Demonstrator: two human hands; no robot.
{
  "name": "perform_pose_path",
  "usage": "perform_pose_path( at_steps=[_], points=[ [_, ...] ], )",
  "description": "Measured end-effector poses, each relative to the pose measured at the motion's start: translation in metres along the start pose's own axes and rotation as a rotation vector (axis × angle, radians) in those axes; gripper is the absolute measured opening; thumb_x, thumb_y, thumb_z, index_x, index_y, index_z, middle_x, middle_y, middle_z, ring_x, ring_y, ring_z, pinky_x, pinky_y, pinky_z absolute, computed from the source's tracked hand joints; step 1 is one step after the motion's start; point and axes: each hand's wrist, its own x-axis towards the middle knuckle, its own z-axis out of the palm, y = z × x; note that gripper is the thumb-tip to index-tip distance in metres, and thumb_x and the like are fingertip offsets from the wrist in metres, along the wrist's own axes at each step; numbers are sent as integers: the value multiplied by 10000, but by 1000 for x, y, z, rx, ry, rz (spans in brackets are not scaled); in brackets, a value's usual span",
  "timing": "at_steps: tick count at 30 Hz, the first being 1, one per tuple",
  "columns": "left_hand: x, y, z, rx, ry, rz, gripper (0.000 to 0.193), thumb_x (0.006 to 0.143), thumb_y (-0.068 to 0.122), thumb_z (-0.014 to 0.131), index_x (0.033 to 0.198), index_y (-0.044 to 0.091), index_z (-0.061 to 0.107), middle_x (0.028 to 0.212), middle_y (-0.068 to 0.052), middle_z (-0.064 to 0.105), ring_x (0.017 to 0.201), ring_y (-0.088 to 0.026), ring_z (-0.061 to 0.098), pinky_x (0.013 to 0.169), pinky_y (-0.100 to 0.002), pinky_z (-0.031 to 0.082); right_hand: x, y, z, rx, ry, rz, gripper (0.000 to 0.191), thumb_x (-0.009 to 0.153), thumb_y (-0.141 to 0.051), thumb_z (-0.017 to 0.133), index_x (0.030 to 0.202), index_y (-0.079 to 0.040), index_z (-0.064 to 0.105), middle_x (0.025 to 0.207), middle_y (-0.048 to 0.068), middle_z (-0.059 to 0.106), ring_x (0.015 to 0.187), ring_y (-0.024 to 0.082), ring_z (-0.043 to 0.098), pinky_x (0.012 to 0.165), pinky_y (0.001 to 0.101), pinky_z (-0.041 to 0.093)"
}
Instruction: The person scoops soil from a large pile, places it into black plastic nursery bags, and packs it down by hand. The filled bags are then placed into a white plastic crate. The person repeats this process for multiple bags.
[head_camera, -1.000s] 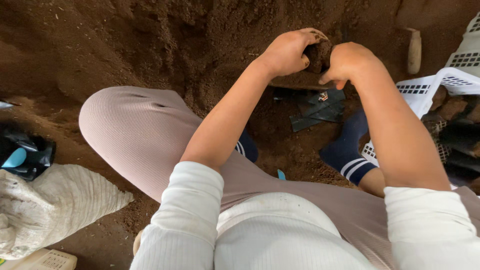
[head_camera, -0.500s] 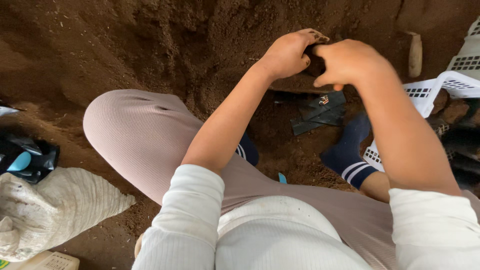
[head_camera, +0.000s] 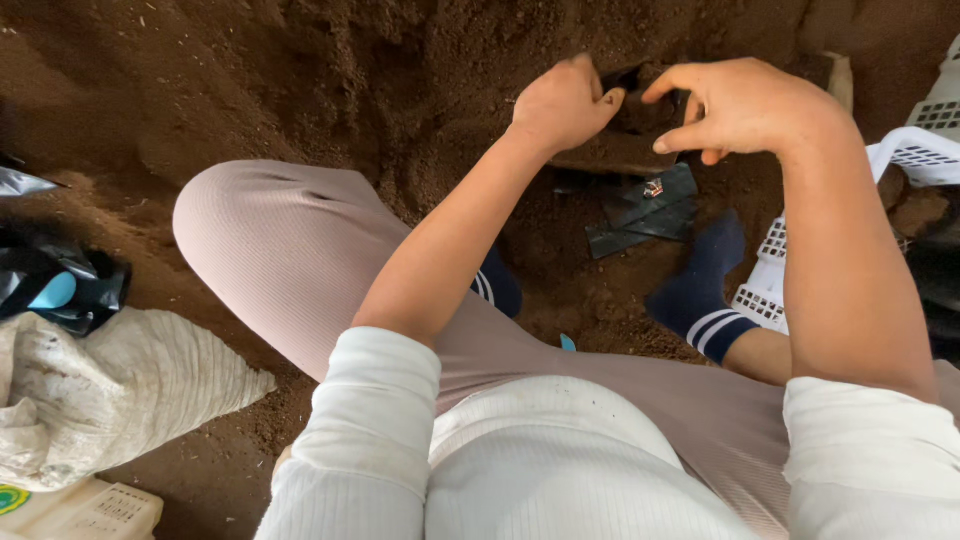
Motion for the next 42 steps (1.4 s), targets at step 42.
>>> perform_pose_path(
  at_steps=[42],
  points=[
    [-26, -13, 30, 107, 394, 209, 223, 967, 264, 609, 858, 96, 706, 853, -86, 650, 728, -286, 657, 630, -425, 551, 43, 26, 130, 517, 972, -192, 281, 1067, -147, 600, 834, 2, 553, 709, 171, 529, 604, 299, 533, 590, 420, 414]
  ],
)
